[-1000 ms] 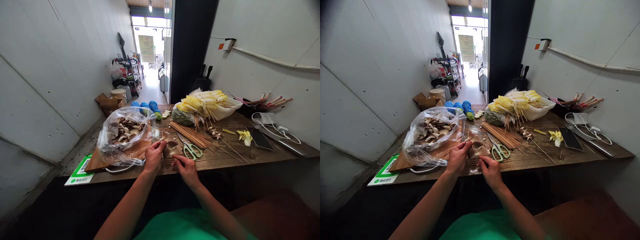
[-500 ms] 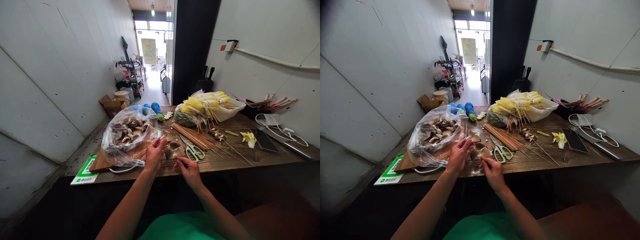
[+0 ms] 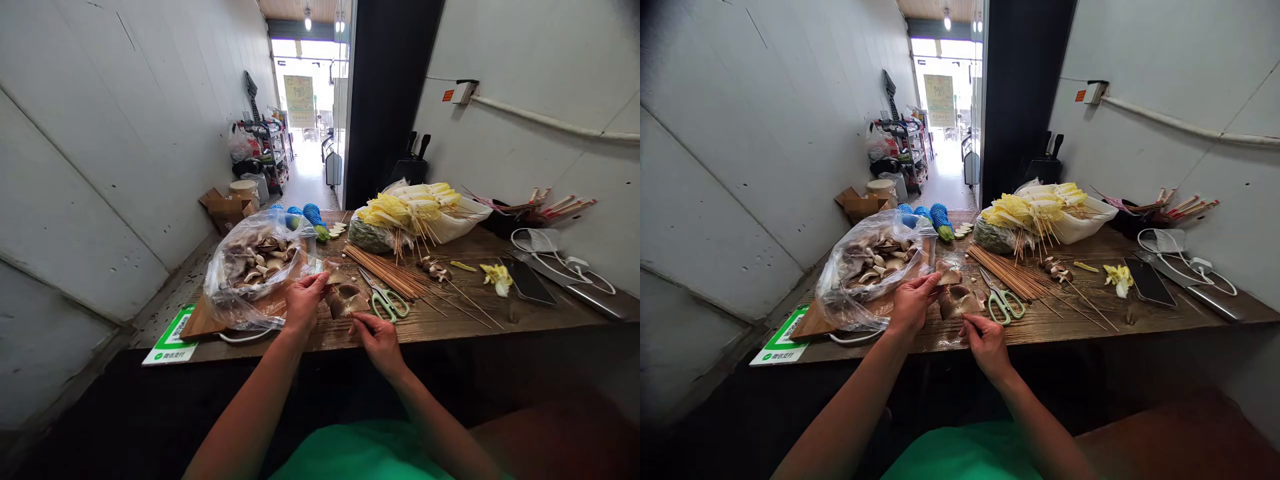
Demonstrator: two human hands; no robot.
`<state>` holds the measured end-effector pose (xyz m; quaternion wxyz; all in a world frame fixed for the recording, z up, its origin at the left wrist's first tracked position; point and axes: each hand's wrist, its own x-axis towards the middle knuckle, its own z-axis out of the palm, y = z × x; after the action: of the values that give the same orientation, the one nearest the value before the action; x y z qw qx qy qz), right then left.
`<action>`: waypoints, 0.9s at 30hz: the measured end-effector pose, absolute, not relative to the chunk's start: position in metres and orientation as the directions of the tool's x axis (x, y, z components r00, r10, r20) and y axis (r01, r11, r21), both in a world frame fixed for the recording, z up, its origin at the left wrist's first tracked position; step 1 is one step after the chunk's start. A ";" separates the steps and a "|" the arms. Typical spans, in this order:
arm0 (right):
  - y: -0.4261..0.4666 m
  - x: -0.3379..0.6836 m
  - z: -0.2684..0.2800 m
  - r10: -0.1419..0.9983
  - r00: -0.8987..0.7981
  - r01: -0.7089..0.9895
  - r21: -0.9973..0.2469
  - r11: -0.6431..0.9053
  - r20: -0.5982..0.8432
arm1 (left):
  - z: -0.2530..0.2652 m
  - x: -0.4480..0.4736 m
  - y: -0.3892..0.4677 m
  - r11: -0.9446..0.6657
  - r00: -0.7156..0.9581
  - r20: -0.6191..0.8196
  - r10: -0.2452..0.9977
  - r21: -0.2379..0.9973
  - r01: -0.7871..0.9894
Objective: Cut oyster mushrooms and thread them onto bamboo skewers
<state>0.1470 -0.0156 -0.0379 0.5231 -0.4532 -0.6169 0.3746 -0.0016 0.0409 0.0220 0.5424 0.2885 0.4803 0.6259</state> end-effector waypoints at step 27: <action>-0.014 0.151 -0.033 0.963 -0.061 0.109 -0.958 0.266 0.261 | 0.023 -0.003 0.032 0.392 0.138 -0.373 0.917 0.786 -0.477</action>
<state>0.1506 -0.0142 -0.0329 0.5208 -0.4454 -0.6017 0.4103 -0.0030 0.0318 0.0227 0.7110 0.2521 0.4364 0.4903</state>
